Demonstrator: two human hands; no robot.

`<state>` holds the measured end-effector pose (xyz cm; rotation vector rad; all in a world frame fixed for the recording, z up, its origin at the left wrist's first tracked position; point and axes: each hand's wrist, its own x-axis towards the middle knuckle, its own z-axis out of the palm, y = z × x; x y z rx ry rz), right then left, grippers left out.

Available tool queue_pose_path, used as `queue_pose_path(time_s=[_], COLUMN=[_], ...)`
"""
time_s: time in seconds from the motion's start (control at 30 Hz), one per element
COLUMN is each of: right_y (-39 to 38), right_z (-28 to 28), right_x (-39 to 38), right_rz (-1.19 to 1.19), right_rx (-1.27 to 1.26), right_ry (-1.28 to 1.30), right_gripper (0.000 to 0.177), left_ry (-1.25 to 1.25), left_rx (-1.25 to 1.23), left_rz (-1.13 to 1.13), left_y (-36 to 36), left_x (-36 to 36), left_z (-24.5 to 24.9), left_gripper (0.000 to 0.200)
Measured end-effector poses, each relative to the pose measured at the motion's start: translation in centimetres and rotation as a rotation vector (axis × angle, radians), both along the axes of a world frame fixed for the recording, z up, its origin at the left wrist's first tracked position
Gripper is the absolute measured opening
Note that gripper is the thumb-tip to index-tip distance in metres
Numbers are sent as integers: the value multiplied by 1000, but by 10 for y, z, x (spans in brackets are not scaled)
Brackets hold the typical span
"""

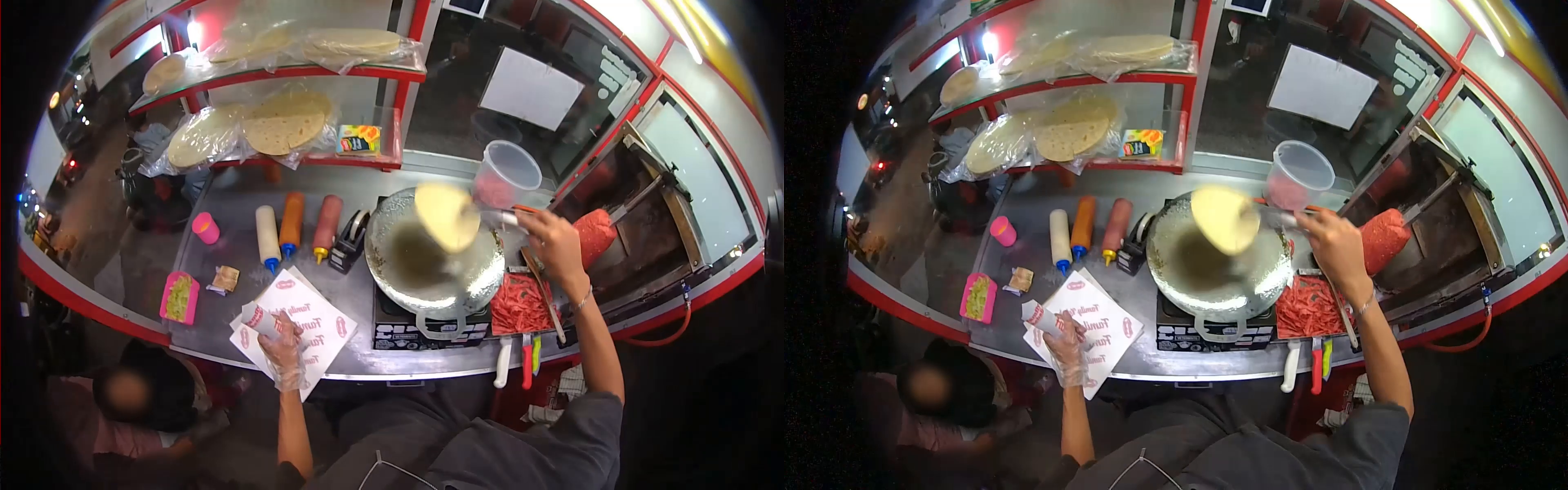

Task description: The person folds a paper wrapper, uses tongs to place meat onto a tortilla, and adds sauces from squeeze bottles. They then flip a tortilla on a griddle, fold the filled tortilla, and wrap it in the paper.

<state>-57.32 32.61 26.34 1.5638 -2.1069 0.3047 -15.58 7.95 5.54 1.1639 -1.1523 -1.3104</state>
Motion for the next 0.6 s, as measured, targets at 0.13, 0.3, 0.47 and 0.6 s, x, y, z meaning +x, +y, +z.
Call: queue_pose_path(time_s=[0.13,0.3,0.47,0.6], right_y=[52,41,6,60], right_z=[-26,-119,-122,-138], right_x=[2,38,62,36], right_rz=[-129,-100,-144,-407], right_rx=[135,35,-46,-331], right_ry=[18,-235,-515,-578], right_gripper=[33,47,53,39], left_ry=[0,-14,-42,-60], left_rx=[-66,-81,-88,-112], left_rz=[-113,-180,-294,-371], left_y=[-7,-6,-8,-15], left_x=[-3,-17,-21,-7], left_z=[-7,1,16,1], left_gripper=[22,23,26,24])
